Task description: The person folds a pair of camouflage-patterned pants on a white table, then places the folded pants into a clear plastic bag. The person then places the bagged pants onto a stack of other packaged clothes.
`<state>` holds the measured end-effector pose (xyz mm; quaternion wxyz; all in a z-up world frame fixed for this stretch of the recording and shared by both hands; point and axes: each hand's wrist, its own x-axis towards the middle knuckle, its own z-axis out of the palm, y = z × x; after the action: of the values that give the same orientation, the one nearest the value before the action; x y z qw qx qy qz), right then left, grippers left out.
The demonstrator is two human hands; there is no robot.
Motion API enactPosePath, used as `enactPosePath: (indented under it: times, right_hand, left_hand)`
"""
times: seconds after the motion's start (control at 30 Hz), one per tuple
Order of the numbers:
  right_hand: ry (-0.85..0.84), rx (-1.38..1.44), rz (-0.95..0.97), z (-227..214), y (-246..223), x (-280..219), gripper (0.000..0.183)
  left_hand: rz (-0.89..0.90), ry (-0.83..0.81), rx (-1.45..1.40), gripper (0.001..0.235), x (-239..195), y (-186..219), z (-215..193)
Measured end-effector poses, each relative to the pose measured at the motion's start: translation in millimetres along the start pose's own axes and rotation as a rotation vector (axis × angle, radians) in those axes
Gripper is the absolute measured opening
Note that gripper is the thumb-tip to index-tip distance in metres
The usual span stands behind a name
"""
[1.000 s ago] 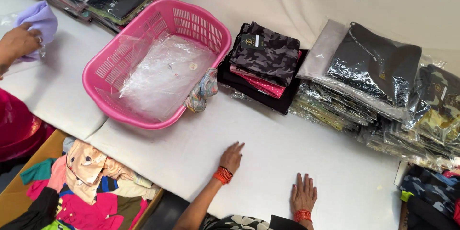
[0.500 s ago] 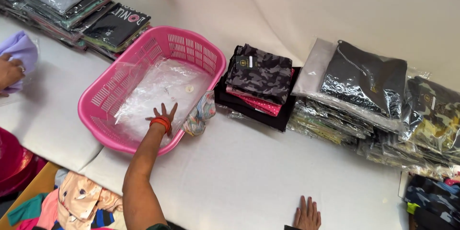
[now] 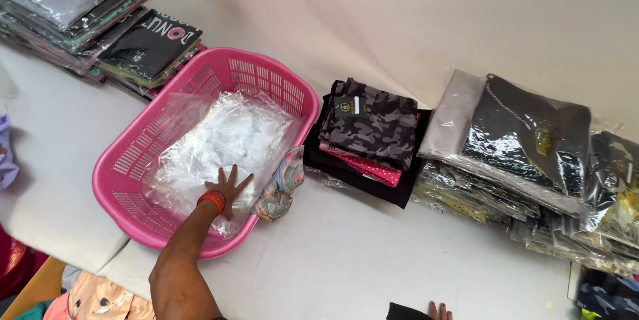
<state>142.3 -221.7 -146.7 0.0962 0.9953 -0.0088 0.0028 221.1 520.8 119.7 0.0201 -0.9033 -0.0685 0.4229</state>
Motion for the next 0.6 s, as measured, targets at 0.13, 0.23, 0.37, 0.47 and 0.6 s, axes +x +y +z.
enactPosePath:
  times: [0.13, 0.23, 0.37, 0.47, 0.6]
  right_hand:
    - [0.075, 0.091, -0.012, 10, 4, -17, 0.054]
    - [0.138, 0.148, -0.022, 14, 19, -28, 0.054]
    - [0.197, 0.216, -0.039, -6, 26, -40, 0.054]
    - [0.073, 0.098, -0.019, -27, 17, -37, 0.056]
    - [0.161, 0.250, -0.052, -62, 9, -43, 0.057]
  left_hand:
    - [0.030, 0.222, -0.032, 0.119, 73, -46, 45]
    - [0.000, 0.327, -0.075, 0.052, 111, -78, 45]
    - [-0.184, 0.466, -0.256, 0.036, 107, -118, 10]
    - [-0.200, 0.609, -0.389, 0.037, 32, -134, -49]
    - [-0.277, 0.661, -0.357, 0.033, 49, -182, -42]
